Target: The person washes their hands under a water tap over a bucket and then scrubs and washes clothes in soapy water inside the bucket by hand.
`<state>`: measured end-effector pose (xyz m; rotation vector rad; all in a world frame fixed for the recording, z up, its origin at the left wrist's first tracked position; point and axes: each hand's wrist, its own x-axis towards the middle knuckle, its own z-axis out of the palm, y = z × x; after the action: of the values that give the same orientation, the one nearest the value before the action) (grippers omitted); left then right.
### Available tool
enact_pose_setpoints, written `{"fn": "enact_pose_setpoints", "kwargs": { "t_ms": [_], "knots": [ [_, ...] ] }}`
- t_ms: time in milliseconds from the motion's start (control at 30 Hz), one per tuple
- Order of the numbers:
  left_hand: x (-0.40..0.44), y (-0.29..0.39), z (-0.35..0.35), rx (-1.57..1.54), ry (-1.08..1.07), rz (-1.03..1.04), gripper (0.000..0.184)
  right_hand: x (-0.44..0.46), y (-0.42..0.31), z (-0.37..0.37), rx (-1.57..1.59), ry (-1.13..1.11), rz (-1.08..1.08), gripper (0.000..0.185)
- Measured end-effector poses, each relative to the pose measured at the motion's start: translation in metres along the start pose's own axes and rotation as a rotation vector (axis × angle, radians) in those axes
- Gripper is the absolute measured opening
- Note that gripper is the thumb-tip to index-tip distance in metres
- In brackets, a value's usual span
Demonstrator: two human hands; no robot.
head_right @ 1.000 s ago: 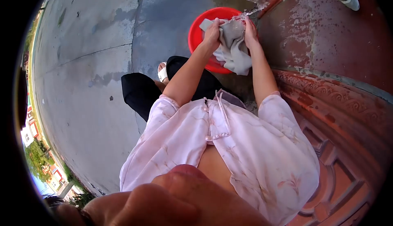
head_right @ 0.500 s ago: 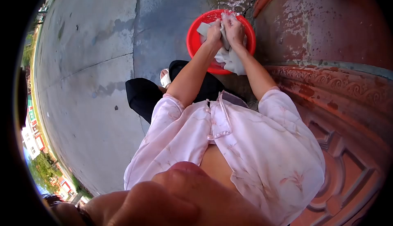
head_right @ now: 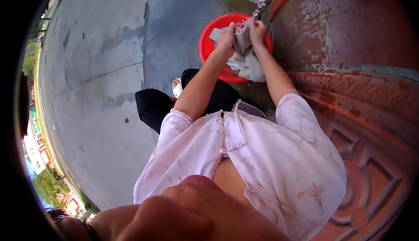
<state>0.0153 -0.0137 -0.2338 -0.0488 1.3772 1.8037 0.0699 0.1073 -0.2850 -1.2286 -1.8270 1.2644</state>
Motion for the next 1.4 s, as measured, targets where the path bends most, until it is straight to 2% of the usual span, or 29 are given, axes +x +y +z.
{"fn": "enact_pose_setpoints", "kwargs": {
  "t_ms": [33,67,100,133,167,200,267,367,400,467,500,533,600,633,667,700,733,800,867,933,1000,1067,1100,1133,1200,1233,1267,1333,1400],
  "knots": [
    [0.005,0.001,-0.009,-0.188,-0.084,-0.105,0.043,0.004,0.001,-0.012,0.265,-0.023,0.286,0.03],
    [0.008,0.005,-0.014,-0.19,-0.093,-0.095,0.043,0.018,-0.008,-0.018,0.534,-0.051,0.544,0.031],
    [0.008,0.006,-0.017,-0.231,-0.045,-0.114,0.046,0.025,-0.002,-0.018,0.531,-0.05,0.534,0.031],
    [0.009,-0.005,-0.023,-0.272,0.01,-0.144,0.051,0.021,0.013,-0.017,0.547,-0.227,0.469,0.031],
    [0.017,-0.017,-0.03,-0.257,-0.082,-0.159,0.06,0.024,0.024,-0.015,0.565,-0.406,0.397,0.031],
    [0.022,-0.026,-0.032,-0.256,-0.086,-0.154,0.06,-0.003,-0.015,-0.026,0.286,-0.541,0.266,0.031],
    [0.028,-0.034,-0.029,-0.196,0.088,-0.067,0.054,-0.024,-0.016,-0.007,0.067,-0.457,-0.27,0.028],
    [0.041,-0.044,-0.048,-0.308,0.078,-0.123,0.049,-0.093,-0.083,-0.011,-0.022,-0.469,-0.51,0.033],
    [0.031,-0.041,-0.039,-0.328,0.087,-0.127,0.046,-0.095,-0.08,-0.007,-0.174,-0.38,-0.519,0.033],
    [-0.013,-0.009,-0.004,-0.387,0.097,-0.171,0.039,-0.057,-0.054,0.005,-0.232,-0.157,-0.299,0.032],
    [-0.019,-0.005,-0.001,-0.15,0.102,-0.111,0.039,-0.044,-0.053,0.003,-0.175,-0.043,-0.212,0.035],
    [-0.027,0.001,0.004,0.09,0.121,-0.056,0.038,-0.041,-0.048,-0.001,-0.026,-0.165,-0.082,0.034],
    [0.011,-0.025,-0.015,-0.184,0.095,-0.153,0.036,-0.059,-0.044,0.007,-0.027,-0.112,-0.228,0.034],
    [0.026,-0.036,-0.026,-0.352,0.073,-0.234,0.035,-0.074,-0.054,0.002,-0.122,-0.166,-0.365,0.035],
    [0.029,-0.041,-0.032,-0.456,0.061,-0.281,0.035,-0.082,-0.056,0.001,-0.147,-0.184,-0.37,0.037],
    [0.018,-0.037,-0.025,-0.389,0.067,-0.223,0.034,-0.09,-0.057,0.0,-0.172,-0.202,-0.376,0.039],
    [0.011,-0.034,-0.018,-0.313,0.069,-0.158,0.033,-0.071,-0.042,0.005,-0.189,-0.089,-0.358,0.037],
    [-0.002,-0.027,-0.007,-0.095,0.118,-0.036,0.032,-0.044,-0.03,0.002,-0.082,-0.149,-0.045,0.035],
    [0.013,-0.032,-0.021,0.018,0.109,-0.038,0.032,-0.063,-0.03,0.014,-0.101,-0.057,-0.279,0.034],
    [0.04,-0.054,-0.048,0.149,-0.033,-0.03,0.031,-0.104,-0.058,0.004,-0.152,-0.204,-0.467,0.033],
    [0.047,-0.069,-0.065,0.302,-0.176,0.034,0.03,-0.079,-0.038,0.003,-0.091,-0.161,-0.429,0.026],
    [-0.004,-0.028,-0.036,-0.129,0.025,-0.111,0.036,-0.029,-0.003,-0.001,-0.123,-0.117,-0.329,0.023],
    [0.002,-0.039,-0.041,-0.18,0.087,-0.021,0.046,-0.011,-0.004,-0.01,-0.385,-0.118,-0.409,0.035],
    [0.0,-0.034,-0.043,-0.184,0.086,-0.018,0.046,-0.005,0.001,-0.011,-0.602,-0.067,-0.468,0.047],
    [-0.016,-0.028,-0.055,-0.15,0.331,-0.218,0.053,-0.015,-0.001,-0.002,-0.537,-0.438,-0.012,0.056],
    [-0.016,-0.028,-0.056,-0.235,0.366,-0.281,0.052,-0.033,-0.011,-0.002,-0.704,-0.481,-0.12,0.06],
    [-0.01,-0.033,-0.061,-0.235,0.364,-0.269,0.052,-0.047,-0.01,0.004,-0.659,-0.387,-0.296,0.05],
    [-0.002,-0.05,-0.07,-0.265,0.335,-0.071,0.047,-0.075,-0.009,0.004,-0.501,-0.336,-0.579,0.039],
    [-0.001,-0.057,-0.074,-0.293,0.355,-0.113,0.046,-0.106,-0.015,-0.004,-0.451,-0.372,-0.595,0.035]
  ]
}}
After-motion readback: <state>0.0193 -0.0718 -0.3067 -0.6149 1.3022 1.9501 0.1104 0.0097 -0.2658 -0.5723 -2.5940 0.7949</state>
